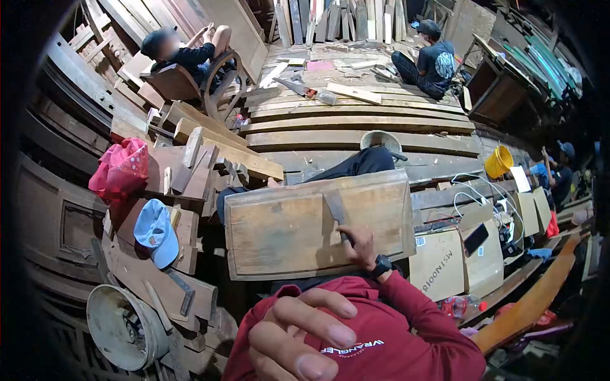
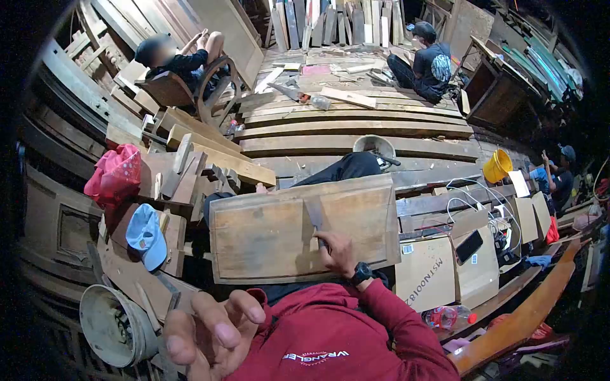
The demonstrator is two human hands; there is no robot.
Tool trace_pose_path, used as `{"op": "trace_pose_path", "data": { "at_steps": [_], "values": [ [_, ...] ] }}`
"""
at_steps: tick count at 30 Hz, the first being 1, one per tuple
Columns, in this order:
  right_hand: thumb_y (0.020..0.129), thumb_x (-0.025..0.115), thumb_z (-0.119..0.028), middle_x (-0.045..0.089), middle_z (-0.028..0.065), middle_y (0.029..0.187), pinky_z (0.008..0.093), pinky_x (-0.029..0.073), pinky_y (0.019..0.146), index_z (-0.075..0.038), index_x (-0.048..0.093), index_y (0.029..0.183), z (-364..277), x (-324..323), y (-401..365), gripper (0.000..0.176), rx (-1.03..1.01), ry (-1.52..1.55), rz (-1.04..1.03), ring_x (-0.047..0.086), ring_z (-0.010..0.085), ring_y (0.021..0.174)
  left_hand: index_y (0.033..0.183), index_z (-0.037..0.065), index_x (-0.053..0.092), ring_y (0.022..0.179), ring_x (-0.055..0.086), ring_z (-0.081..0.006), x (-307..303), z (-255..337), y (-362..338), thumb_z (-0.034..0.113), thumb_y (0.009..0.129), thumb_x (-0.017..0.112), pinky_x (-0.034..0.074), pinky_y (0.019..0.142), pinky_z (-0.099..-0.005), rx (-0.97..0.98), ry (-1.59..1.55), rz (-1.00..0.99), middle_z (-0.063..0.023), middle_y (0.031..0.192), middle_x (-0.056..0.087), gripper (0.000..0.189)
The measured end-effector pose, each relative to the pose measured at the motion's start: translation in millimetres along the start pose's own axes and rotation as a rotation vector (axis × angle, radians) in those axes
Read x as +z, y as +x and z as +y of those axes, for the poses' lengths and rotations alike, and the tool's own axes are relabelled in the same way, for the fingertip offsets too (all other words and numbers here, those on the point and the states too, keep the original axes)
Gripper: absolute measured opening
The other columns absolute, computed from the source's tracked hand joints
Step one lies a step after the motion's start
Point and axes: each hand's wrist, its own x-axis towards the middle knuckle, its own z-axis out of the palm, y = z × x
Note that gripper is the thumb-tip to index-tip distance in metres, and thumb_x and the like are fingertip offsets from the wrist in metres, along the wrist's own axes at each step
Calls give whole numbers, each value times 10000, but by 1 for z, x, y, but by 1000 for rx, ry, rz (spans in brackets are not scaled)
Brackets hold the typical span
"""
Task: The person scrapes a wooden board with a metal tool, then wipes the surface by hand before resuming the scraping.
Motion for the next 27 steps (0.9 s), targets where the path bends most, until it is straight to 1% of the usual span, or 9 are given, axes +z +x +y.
{"op": "trace_pose_path", "data": {
  "at_steps": [5,9,10,15,16,20,23,25,27],
  "values": [
    [792,646,-42,700,156,870,425,549,683,-67,700,1111,4,8,1,324,-58,-62,15,690,345,781,1214,246,731,1272,533,-251,24,12,23,432,729,896,434,1051,-534,-125,24,103,77,1476,517,545],
    [785,630,-25,720,171,948,425,559,714,-67,690,1148,12,-1,-8,371,-38,52,-19,696,362,833,1359,163,608,1279,529,-249,21,3,19,446,746,891,426,1058,-535,-14,94,56,91,1475,512,732],
    [789,628,-21,716,171,939,421,557,710,-66,692,1143,11,2,-7,363,-34,38,-5,696,358,830,1325,165,655,1276,529,-268,22,11,15,479,845,807,432,1051,-554,-137,36,92,65,1474,515,593],
    [796,623,-2,706,182,921,419,548,704,-63,696,1140,9,4,0,356,1,-1,-6,696,351,821,1302,172,618,1217,567,-321,25,-5,-5,527,935,688,473,1013,-579,34,94,140,-36,1323,586,515],
    [795,625,-1,712,186,933,424,551,708,-62,698,1139,7,1,-3,358,18,-4,-52,698,354,823,1190,173,690,1173,598,-338,27,-15,-2,482,951,681,502,989,-577,124,210,121,-92,1241,612,391],
    [788,629,-6,714,175,909,431,550,688,-62,707,1104,9,5,-3,330,3,6,-5,695,367,790,1361,207,597,1224,560,-308,42,-3,1,491,943,691,448,1048,-593,-91,138,228,-23,1320,587,513],
    [802,625,-13,714,173,921,425,549,696,-64,701,1129,6,-3,0,339,-58,8,11,695,361,815,1467,215,510,1270,523,-238,24,-5,6,545,960,662,399,1087,-570,-3,17,92,24,1408,554,624],
    [808,622,-13,715,175,925,426,548,693,-61,697,1141,0,-4,-4,345,-42,-10,-59,694,354,816,1492,197,490,1285,517,-248,25,-8,10,578,950,655,389,1098,-572,118,80,128,-53,1412,548,683],
    [807,614,-4,699,169,885,425,537,674,-59,696,1140,0,5,3,347,0,-3,5,671,349,763,1514,175,463,1297,511,-257,21,1,1,602,945,646,380,1108,-568,-38,22,149,-105,1410,541,734]
  ]
}}
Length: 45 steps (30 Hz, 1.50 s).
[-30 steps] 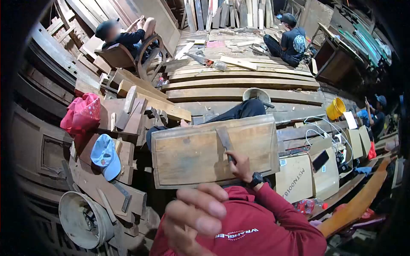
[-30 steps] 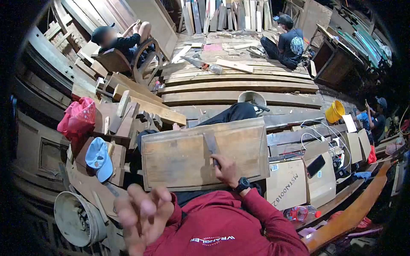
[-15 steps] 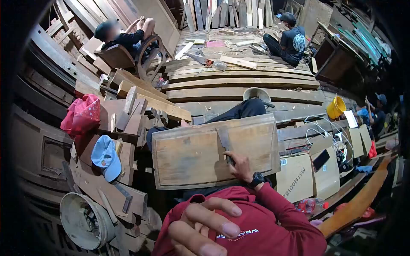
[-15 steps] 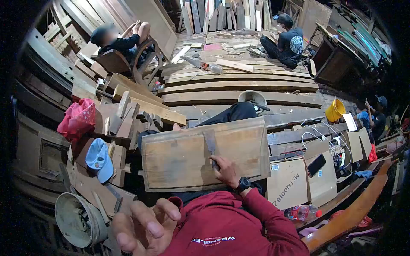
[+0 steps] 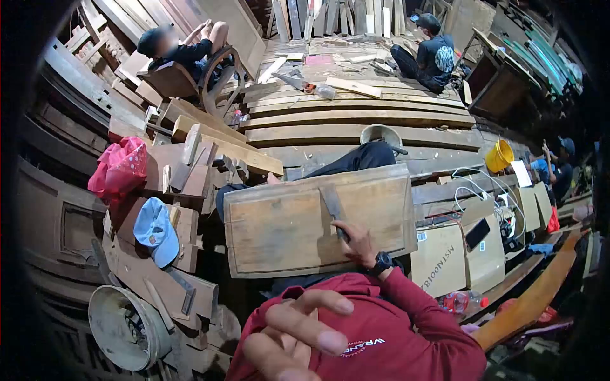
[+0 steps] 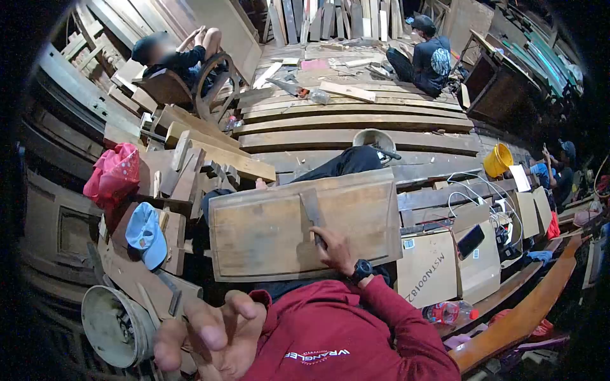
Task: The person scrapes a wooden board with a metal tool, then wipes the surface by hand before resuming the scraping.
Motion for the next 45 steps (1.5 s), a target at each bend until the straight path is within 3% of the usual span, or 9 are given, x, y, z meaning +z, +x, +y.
{"op": "trace_pose_path", "data": {
  "at_steps": [3,12,15,19,22,26,32,39,45],
  "values": [
    [807,611,4,693,168,872,419,530,665,-73,698,1148,6,-2,3,360,9,18,46,664,347,750,1530,161,438,1313,504,-269,4,-3,0,631,938,635,374,1117,-563,-62,5,26,-168,1393,535,781],
    [776,584,26,719,161,899,383,539,654,-58,731,1082,10,-5,-2,349,-33,35,39,695,325,758,1469,241,491,1352,481,-222,-3,-9,5,531,945,692,384,1101,-583,59,-27,-51,-98,1381,551,631],
    [770,572,45,715,180,903,403,538,652,-44,712,1128,6,0,-4,395,-10,-10,-35,692,343,745,1535,306,428,1377,468,-215,2,-5,-5,537,935,703,374,1111,-587,77,-66,58,-104,1421,541,699],
    [800,616,28,709,169,946,404,543,662,-85,678,1209,1,-2,2,429,44,12,33,690,343,794,1628,347,252,1420,431,-275,-5,-9,-4,511,947,705,334,1152,-603,58,37,-67,-93,1536,460,835],
    [808,614,25,709,170,909,404,533,627,-94,694,1198,4,-5,2,416,4,-27,26,689,342,760,1397,325,588,1124,634,-349,29,1,-10,345,915,738,441,1080,-635,-217,85,371,-141,1131,655,505],
    [805,607,13,701,159,873,414,524,610,-86,705,1164,1,-4,-11,385,-51,-23,-43,672,343,712,1422,339,528,1171,586,-339,14,-15,1,304,908,736,437,1087,-628,109,246,119,-132,1209,577,555],
    [762,629,-39,695,147,861,409,518,620,-80,715,1124,16,2,-4,375,-37,18,49,659,323,707,1458,362,438,1242,514,-323,-19,-56,33,244,897,732,432,1098,-618,470,947,92,-120,1325,460,645],
    [745,608,2,720,184,887,426,552,699,-73,731,1085,3,-6,-6,369,-13,-8,-16,699,367,782,1500,387,332,1324,429,-305,-23,-62,30,173,884,729,425,1110,-606,565,1173,154,-105,1462,322,764],
    [746,632,-10,680,150,853,413,520,634,-80,699,1163,11,-2,-10,429,-78,-12,18,657,332,718,1537,410,242,1394,357,-290,-28,-64,32,112,873,725,420,1121,-596,579,1290,199,-92,1579,205,873]
  ]
}}
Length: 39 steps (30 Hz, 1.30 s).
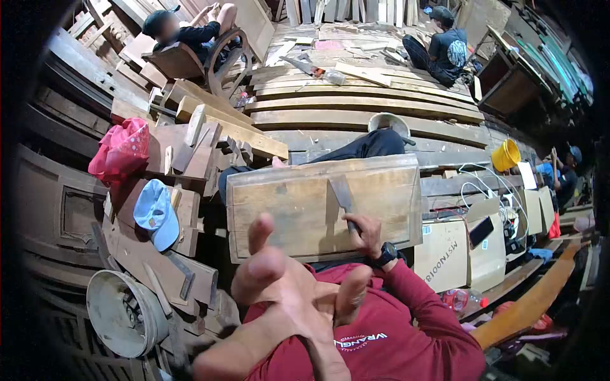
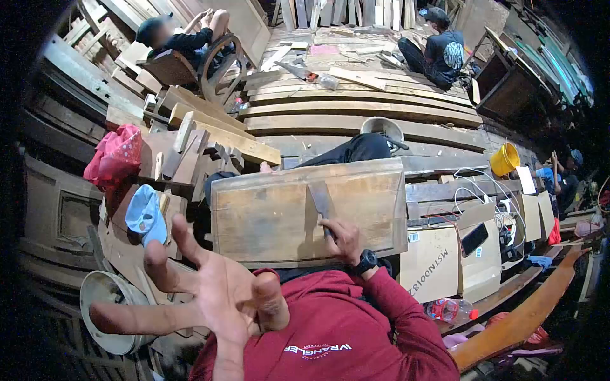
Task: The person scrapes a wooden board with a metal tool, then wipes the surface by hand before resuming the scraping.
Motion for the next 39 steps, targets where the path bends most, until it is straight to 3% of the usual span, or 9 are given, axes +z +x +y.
{"op": "trace_pose_path", "data": {
  "at_steps": [14,17,21,28,30,32,34,37,39],
  "values": [
    [759,606,7,693,158,847,416,508,621,-83,721,1112,-9,2,13,382,55,28,38,669,331,734,1562,451,218,1462,321,-327,-11,10,-9,77,925,614,374,1147,-610,40,-15,56,-105,1664,17,839],
    [782,608,23,695,165,856,411,523,632,-80,717,1132,3,0,0,381,-57,51,66,669,341,732,1565,460,219,1473,318,-338,-10,6,-8,73,939,587,363,1152,-614,36,-1,62,-109,1675,-21,823],
    [778,600,45,696,162,886,398,516,620,-60,699,1145,-10,4,12,394,81,29,-3,663,325,719,1569,471,221,1487,315,-352,-15,11,-10,68,958,550,348,1160,-620,41,-25,85,-114,1690,-70,803],
    [766,595,28,683,174,881,410,518,645,-61,677,1184,-1,7,10,435,60,55,40,652,346,729,1577,491,224,1513,308,-377,-13,-1,0,59,990,486,322,1173,-630,54,-166,305,-124,1717,-157,774],
    [770,596,28,681,175,879,415,517,651,-61,673,1190,3,2,2,436,5,62,16,648,349,730,1562,387,289,1371,441,-320,-12,-8,-8,222,1003,598,415,1082,-550,-64,-267,368,-126,1680,107,660],
    [774,605,22,675,172,860,419,520,655,-57,675,1171,3,2,-3,411,-46,23,-13,651,351,733,1428,264,416,1227,523,-275,-21,-38,-27,262,990,658,484,993,-477,-170,-444,230,-126,1535,339,500],
    [771,608,13,671,165,858,416,519,648,-60,677,1150,-3,9,6,392,-7,7,3,656,352,740,1200,131,568,1062,580,-240,-14,-71,-44,198,975,685,506,896,-406,-322,-344,64,-114,1322,528,263],
    [780,621,3,673,165,900,428,525,669,-72,672,1165,-6,0,9,395,12,7,7,664,358,783,990,32,652,763,603,-153,18,-129,-93,50,916,760,500,715,-282,-719,-257,-3,-50,965,666,132],
    [795,622,11,672,163,909,435,528,685,-77,670,1191,-5,-6,-1,408,-45,1,-2,662,361,790,883,13,705,705,627,-171,32,-166,-129,72,924,750,493,669,-313,-751,1,-171,-64,837,671,85]
  ]
}}
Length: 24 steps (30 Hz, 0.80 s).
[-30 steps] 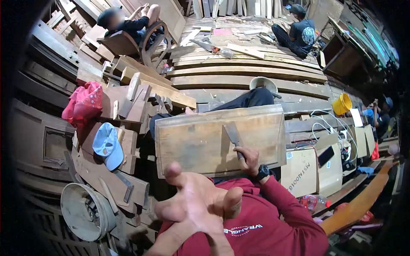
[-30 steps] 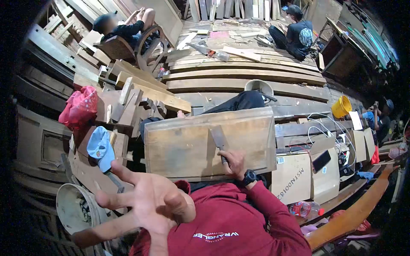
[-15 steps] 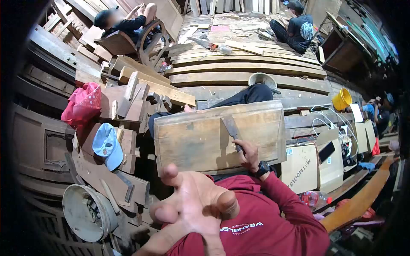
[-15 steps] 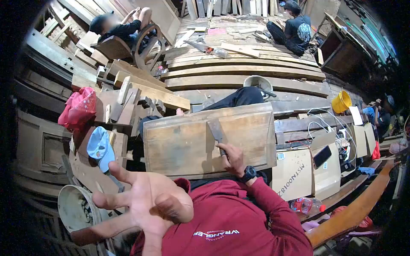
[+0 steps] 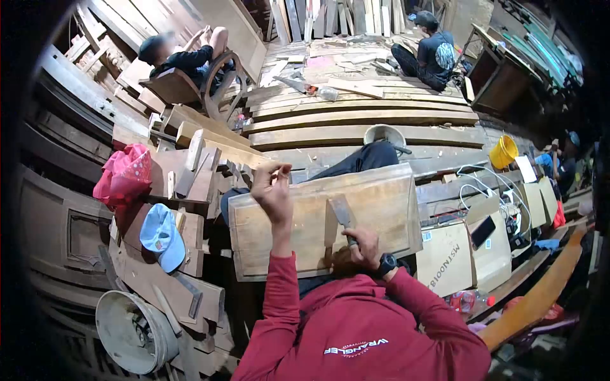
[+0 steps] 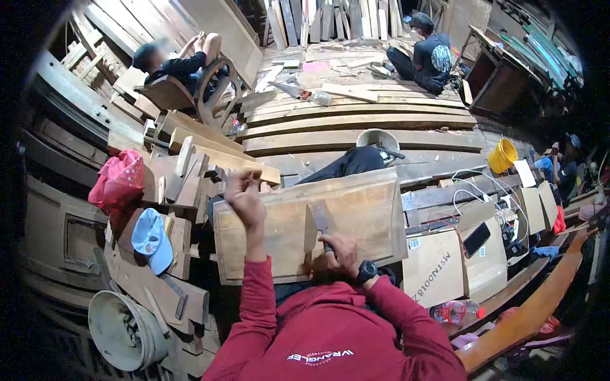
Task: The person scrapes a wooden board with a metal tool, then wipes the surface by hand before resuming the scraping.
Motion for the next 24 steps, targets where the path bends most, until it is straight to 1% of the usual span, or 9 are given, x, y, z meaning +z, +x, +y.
{"op": "trace_pose_path", "data": {
  "at_steps": [2,3,6,7,10,12,14,18,24],
  "values": [
    [793,623,-11,648,151,860,417,522,669,-83,668,1197,0,7,0,413,19,-5,-30,653,355,764,885,12,734,730,661,-219,13,-36,-9,101,920,752,501,666,-337,-141,177,-100,-91,854,709,97],
    [792,620,-17,639,147,846,414,519,662,-85,668,1194,-1,11,6,410,35,-8,-26,650,352,755,928,26,739,804,682,-302,20,-55,-17,120,932,722,515,756,-409,-84,240,-114,-125,890,722,96],
    [802,623,-13,633,150,828,420,514,641,-92,662,1208,2,5,8,415,36,19,-6,646,346,732,950,51,738,923,675,-343,36,-100,-44,153,950,689,477,962,-487,11,409,-193,-119,932,727,113],
    [806,624,-4,634,149,828,421,513,639,-91,664,1210,3,4,6,416,23,16,-15,646,341,728,928,0,726,938,642,-368,32,-103,-50,160,937,691,509,846,-460,100,474,-245,-175,933,714,163],
    [808,623,3,638,147,826,420,508,629,-84,665,1206,0,7,6,410,10,0,13,643,331,715,907,0,723,956,640,-363,33,-90,-54,177,925,707,506,858,-444,117,530,-221,-170,957,712,179],
    [807,620,1,640,146,825,418,503,621,-77,666,1199,0,12,16,403,-6,-16,63,640,326,707,906,5,729,958,639,-370,32,-88,-52,198,913,728,497,884,-460,3,491,-236,-173,973,708,193],
    [813,634,-9,677,155,875,415,524,646,-77,660,1211,0,4,9,405,71,-23,-20,661,338,741,906,9,738,961,641,-373,31,-100,-53,212,908,739,494,894,-468,-86,410,-235,-176,965,709,203],
    [819,636,-12,698,160,923,407,539,665,-81,657,1224,0,10,10,412,56,-35,-42,675,338,776,897,18,760,915,654,-397,29,-108,-57,248,930,724,502,892,-466,5,434,-205,-193,863,702,236],
    [823,652,-29,695,162,958,420,545,663,-86,651,1243,-11,2,12,424,107,-41,-163,675,355,781,800,3,690,843,623,-413,29,-117,-56,255,996,635,479,766,-500,3,503,-208,-195,824,673,324]
  ]
}}
